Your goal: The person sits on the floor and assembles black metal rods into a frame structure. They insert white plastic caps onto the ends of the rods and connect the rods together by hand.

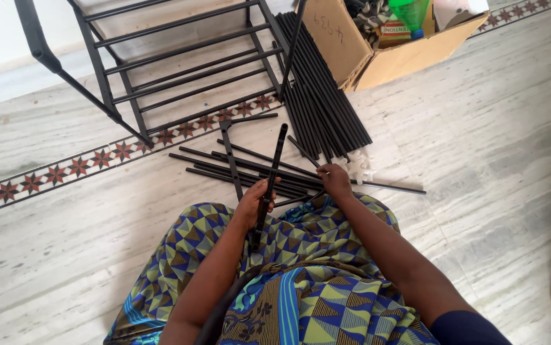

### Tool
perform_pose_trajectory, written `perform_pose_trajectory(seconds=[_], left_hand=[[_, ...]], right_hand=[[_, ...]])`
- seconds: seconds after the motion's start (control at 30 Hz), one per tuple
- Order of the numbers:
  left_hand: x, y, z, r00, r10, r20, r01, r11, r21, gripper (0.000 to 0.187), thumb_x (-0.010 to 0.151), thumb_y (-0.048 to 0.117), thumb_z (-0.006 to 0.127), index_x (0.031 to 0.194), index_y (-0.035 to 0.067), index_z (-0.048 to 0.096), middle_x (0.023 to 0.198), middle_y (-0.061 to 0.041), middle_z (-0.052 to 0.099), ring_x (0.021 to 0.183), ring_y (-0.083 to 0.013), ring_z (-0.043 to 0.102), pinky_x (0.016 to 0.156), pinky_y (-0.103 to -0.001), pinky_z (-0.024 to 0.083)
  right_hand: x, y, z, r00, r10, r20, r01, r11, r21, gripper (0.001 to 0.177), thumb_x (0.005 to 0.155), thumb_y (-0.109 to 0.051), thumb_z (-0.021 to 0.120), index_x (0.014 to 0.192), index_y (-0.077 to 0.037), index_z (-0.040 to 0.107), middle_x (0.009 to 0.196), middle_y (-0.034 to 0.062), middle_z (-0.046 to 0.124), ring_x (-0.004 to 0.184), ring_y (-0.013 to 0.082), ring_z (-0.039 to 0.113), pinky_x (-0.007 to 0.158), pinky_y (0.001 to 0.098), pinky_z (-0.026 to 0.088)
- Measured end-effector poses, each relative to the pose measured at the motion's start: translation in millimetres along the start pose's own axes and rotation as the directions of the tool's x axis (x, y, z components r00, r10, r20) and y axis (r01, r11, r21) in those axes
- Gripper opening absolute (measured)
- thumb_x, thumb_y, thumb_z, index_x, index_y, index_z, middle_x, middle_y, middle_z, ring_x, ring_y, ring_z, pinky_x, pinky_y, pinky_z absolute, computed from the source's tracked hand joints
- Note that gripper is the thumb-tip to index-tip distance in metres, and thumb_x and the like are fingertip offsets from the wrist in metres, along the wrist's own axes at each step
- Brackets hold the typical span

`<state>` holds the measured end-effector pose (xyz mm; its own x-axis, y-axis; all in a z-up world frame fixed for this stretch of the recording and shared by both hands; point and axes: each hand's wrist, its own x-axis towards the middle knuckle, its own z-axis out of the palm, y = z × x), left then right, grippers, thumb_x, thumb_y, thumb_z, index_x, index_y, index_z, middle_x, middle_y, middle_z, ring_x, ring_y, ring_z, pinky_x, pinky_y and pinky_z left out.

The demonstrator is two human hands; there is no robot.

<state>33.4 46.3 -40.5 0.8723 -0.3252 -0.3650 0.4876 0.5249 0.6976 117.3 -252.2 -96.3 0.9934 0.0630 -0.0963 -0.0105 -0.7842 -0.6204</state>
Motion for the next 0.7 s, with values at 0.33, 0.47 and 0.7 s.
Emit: perform_pose_trajectory(seconds=[0.33, 0.47, 0.7], left_hand=[[7, -18, -6, 0.902, 0.342, -0.263, -0.22, 0.889, 0.402, 0.05, 0.104, 0.032, 0.06, 0.144, 0.004, 0.053, 0.086, -0.003, 0.059, 0.057, -0.0108, 0.06, 0.05, -0.029, 0.05], [4, -33, 7, 0.903, 0.382, -0.197, -0.225, 0.811, 0.539, 0.051, 0.103, 0.034, 0.06, 0.145, 0.005, 0.052, 0.094, -0.004, 0.071, 0.056, -0.0085, 0.059, 0.048, -0.028, 0.047], [4, -50, 20, 0.945, 0.319, -0.07, -0.222, 0.785, 0.578, 0.049, 0.104, 0.031, 0.059, 0.145, 0.005, 0.054, 0.09, -0.006, 0.072, 0.055, -0.0079, 0.058, 0.047, -0.028, 0.046]], right_hand=[[-91, -36, -112, 0.942, 0.301, 0.148, -0.298, 0.553, 0.778, 0.043, 0.097, -0.019, 0.069, 0.133, 0.002, 0.059, 0.106, 0.0119, 0.071, 0.093, 0.0153, 0.071, 0.083, 0.0285, 0.06], [-129, -52, -157, 0.933, 0.328, 0.149, -0.292, 0.445, 0.847, 0.043, 0.096, -0.016, 0.07, 0.132, 0.007, 0.063, 0.103, 0.0142, 0.073, 0.085, 0.0167, 0.069, 0.074, 0.0308, 0.058], [-164, -50, -184, 0.935, 0.336, 0.115, -0.27, 0.463, 0.844, 0.036, 0.097, -0.011, 0.069, 0.127, 0.008, 0.065, 0.104, 0.0147, 0.073, 0.087, 0.0161, 0.071, 0.078, 0.0283, 0.058]])
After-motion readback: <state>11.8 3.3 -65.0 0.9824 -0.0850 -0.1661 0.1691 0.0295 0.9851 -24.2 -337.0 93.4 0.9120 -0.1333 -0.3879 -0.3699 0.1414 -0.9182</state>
